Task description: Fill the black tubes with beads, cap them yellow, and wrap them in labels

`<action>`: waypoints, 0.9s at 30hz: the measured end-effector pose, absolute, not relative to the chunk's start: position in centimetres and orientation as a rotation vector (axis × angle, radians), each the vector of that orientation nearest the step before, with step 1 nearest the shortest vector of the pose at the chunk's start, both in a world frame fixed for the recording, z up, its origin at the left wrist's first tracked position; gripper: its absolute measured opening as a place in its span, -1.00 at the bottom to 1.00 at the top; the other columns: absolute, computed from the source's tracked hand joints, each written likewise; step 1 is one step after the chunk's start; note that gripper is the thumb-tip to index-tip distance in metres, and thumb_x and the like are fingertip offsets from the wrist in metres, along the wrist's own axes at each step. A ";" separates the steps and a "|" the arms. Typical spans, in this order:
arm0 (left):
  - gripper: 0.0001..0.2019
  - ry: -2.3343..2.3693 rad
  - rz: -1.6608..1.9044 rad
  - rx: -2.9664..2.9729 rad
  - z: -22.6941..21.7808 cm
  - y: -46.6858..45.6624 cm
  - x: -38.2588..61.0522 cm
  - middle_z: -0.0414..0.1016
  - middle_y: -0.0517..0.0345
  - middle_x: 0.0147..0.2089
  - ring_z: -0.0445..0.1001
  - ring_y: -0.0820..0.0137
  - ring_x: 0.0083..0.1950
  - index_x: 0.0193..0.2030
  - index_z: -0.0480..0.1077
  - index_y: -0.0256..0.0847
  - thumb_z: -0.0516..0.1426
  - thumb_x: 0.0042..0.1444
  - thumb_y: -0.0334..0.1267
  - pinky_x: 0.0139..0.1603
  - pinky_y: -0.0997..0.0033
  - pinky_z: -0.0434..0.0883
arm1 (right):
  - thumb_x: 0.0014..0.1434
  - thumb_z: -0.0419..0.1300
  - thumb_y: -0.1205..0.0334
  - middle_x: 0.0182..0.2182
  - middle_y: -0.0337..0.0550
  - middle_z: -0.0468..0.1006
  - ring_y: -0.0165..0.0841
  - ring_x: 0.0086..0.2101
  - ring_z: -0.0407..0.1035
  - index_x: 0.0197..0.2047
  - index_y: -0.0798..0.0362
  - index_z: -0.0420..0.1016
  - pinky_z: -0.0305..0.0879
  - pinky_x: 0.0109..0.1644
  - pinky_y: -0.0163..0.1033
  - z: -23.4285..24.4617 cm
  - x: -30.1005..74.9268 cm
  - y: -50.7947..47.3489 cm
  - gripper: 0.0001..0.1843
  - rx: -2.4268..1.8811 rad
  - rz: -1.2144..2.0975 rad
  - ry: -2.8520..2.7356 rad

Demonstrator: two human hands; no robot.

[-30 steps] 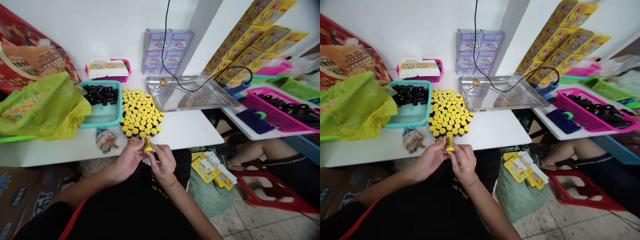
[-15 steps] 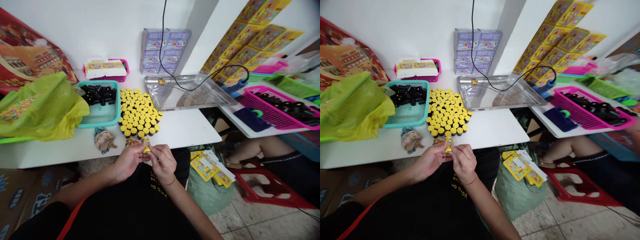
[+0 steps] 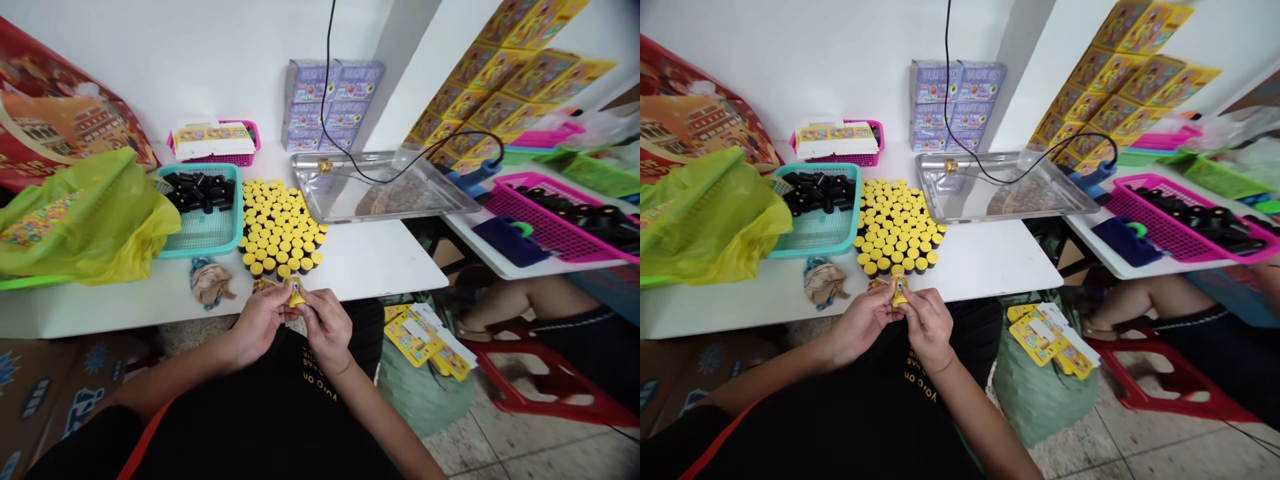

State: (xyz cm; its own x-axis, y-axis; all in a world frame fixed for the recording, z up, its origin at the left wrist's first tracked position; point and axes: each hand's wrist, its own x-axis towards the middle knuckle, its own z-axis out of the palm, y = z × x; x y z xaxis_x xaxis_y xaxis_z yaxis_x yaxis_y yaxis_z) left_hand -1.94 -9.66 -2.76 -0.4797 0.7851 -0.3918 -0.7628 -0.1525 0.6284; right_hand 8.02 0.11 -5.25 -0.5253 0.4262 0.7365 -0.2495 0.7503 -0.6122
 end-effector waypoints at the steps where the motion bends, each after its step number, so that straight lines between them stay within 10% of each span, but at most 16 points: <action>1: -0.72 0.988 1.839 0.028 -2.8 -9.6 -1.8 0.54 0.09 -0.33 0.46 0.43 -0.32 -0.33 0.53 -0.29 0.40 -0.03 -0.11 -0.20 0.41 0.38 | 0.24 0.21 0.43 -0.31 -0.11 0.56 -0.31 -0.32 0.46 0.07 -0.03 0.55 0.48 -0.28 -0.16 -5.3 8.0 0.1 -0.65 -0.134 0.855 -1.941; 27: -0.74 0.939 1.848 0.095 -2.7 -9.4 -2.0 0.49 0.13 -0.30 0.45 0.42 -0.29 -0.38 0.50 -0.29 0.41 -0.05 -0.16 -0.21 0.37 0.44 | 0.20 0.26 0.48 -0.28 -0.08 0.57 -0.28 -0.28 0.44 0.03 -0.01 0.52 0.45 -0.23 -0.11 -5.5 8.1 0.2 -0.65 -0.098 0.694 -1.950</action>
